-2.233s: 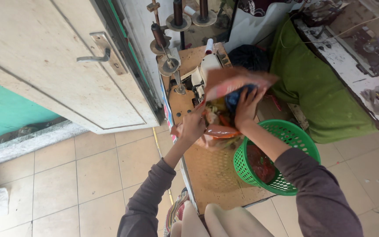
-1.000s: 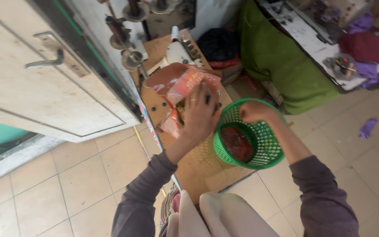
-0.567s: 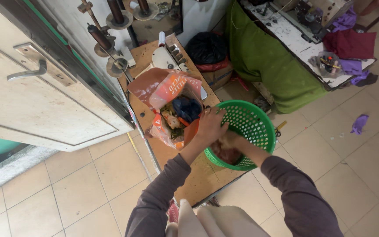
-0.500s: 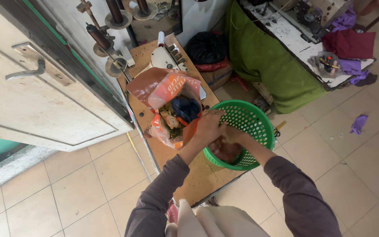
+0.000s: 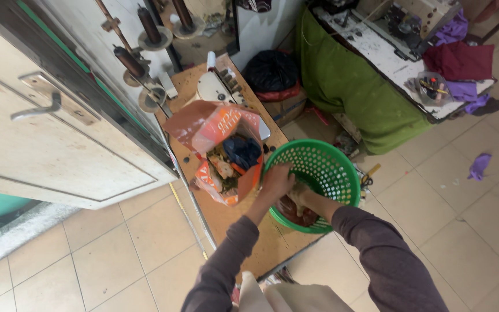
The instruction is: The person transfers green leafy vegetables from a blue plastic bag and a red plastic bag into a larger orange-and-white branded bag. The person handles the vegetables by hand, moving them from the smaller bags into the larger bag, then places the filled bag on the floor.
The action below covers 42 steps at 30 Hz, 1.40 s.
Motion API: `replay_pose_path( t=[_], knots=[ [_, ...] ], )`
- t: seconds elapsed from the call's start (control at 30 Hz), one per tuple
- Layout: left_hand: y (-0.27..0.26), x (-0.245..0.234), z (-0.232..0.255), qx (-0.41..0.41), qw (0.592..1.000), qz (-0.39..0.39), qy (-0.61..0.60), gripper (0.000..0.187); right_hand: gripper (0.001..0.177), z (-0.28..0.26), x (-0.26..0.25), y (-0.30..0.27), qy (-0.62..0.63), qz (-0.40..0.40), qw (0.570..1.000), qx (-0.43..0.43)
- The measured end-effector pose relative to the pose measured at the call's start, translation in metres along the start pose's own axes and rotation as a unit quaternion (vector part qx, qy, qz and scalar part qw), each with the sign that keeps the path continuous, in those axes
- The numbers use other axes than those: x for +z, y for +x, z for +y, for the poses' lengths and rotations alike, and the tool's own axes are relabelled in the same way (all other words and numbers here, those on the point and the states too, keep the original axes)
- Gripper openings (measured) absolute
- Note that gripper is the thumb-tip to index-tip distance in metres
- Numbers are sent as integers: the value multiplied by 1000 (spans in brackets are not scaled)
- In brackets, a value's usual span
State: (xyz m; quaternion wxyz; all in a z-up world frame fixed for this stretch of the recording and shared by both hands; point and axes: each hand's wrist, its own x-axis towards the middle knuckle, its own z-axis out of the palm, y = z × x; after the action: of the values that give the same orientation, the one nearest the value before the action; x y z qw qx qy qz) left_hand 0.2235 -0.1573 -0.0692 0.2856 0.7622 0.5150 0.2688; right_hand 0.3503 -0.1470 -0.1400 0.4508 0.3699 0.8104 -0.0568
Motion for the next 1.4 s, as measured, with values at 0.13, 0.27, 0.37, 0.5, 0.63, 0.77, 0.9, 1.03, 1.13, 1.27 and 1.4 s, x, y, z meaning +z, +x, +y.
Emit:
replay_pose_path(
  t=[0.13, 0.27, 0.37, 0.5, 0.63, 0.77, 0.9, 1.03, 1.13, 1.27, 1.4],
  knots=[
    [-2, 0, -3, 57, 995, 51, -70, 30, 81, 33, 33, 46, 143, 51, 986, -70],
    [-3, -14, 1, 111, 979, 91, -142, 26, 44, 89, 56, 43, 375, 228, 895, -79],
    [-8, -25, 12, 84, 971, 120, -189, 20, 55, 130, 59, 15, 476, 315, 815, -100],
    [-18, -42, 40, 120, 952, 234, -154, 13, 47, 147, 62, -27, 745, 265, 603, -111],
    [-36, -63, 73, 181, 943, 242, -138, 25, 50, 140, 67, -31, 821, 268, 478, -162],
    [-34, -63, 91, 170, 944, 282, -13, 36, 52, 134, 63, -16, 850, 244, 440, -155],
    [-17, -54, 65, 91, 964, 250, 20, 23, 52, 129, 58, -27, 881, 196, 423, -78],
    [10, -35, 35, 72, 940, 282, -179, 8, 57, 118, 59, -37, 889, 188, 400, -115],
    [26, -45, 40, 21, 890, 274, -365, 4, 51, 117, 63, -30, 910, 178, 342, -150],
    [14, -83, 85, 85, 919, 338, -183, 10, 52, 144, 53, -31, 933, 160, 269, -180],
    [23, -120, 86, 16, 935, 304, -181, 13, 53, 160, 7, -39, 875, 275, 340, -206]
  ],
)
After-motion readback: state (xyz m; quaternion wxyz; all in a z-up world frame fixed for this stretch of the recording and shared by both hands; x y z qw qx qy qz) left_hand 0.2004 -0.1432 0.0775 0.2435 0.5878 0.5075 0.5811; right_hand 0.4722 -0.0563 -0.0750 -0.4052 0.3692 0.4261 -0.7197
